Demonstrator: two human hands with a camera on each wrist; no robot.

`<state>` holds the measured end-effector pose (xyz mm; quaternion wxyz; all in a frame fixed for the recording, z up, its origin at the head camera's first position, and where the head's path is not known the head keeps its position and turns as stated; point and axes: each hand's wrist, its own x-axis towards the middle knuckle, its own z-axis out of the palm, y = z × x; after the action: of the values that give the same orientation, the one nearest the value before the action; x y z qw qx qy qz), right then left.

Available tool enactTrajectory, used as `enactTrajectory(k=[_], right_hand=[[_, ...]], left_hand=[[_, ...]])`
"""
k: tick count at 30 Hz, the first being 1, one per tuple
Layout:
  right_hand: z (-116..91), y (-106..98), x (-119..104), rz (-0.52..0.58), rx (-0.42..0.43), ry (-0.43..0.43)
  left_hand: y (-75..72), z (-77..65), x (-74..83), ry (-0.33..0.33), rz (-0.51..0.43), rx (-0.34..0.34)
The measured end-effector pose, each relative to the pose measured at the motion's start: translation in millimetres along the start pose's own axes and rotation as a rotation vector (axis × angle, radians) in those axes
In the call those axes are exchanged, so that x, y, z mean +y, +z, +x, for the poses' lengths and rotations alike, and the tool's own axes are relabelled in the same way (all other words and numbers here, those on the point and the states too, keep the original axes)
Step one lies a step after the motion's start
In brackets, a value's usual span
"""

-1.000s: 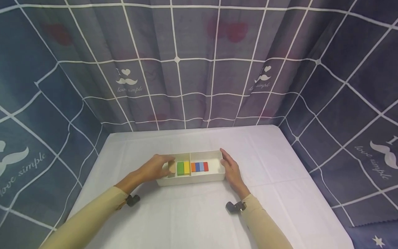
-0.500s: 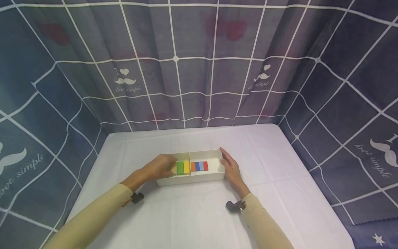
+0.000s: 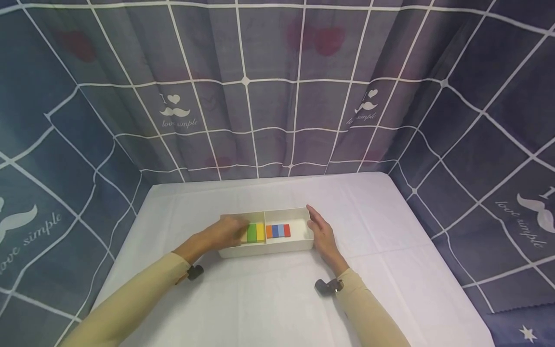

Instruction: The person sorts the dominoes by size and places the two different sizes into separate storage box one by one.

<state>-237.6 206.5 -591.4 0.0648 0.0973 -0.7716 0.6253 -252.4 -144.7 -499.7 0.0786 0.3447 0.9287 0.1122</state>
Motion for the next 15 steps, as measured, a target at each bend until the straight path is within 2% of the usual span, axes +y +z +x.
enactTrajectory(k=[3,7,10,15], right_hand=[[-0.4,0.6,0.7,-0.003,0.004,0.003],[0.7,2.9,0.3,-0.004,0.003,0.013],[1.3,3.5,0.2,-0.002,-0.002,0.019],[0.7,3.4,-0.4,0.002,-0.005,0.023]], left_hand=[[2.2,1.7,-1.4,-0.010,0.019,-0.027],[3.5,0.3,-3.1,-0.022,0.016,-0.023],[3.2,-3.0,-1.7,-0.030,0.001,0.004],[-0.8,-10.2,6.4,-0.003,-0.055,0.090]])
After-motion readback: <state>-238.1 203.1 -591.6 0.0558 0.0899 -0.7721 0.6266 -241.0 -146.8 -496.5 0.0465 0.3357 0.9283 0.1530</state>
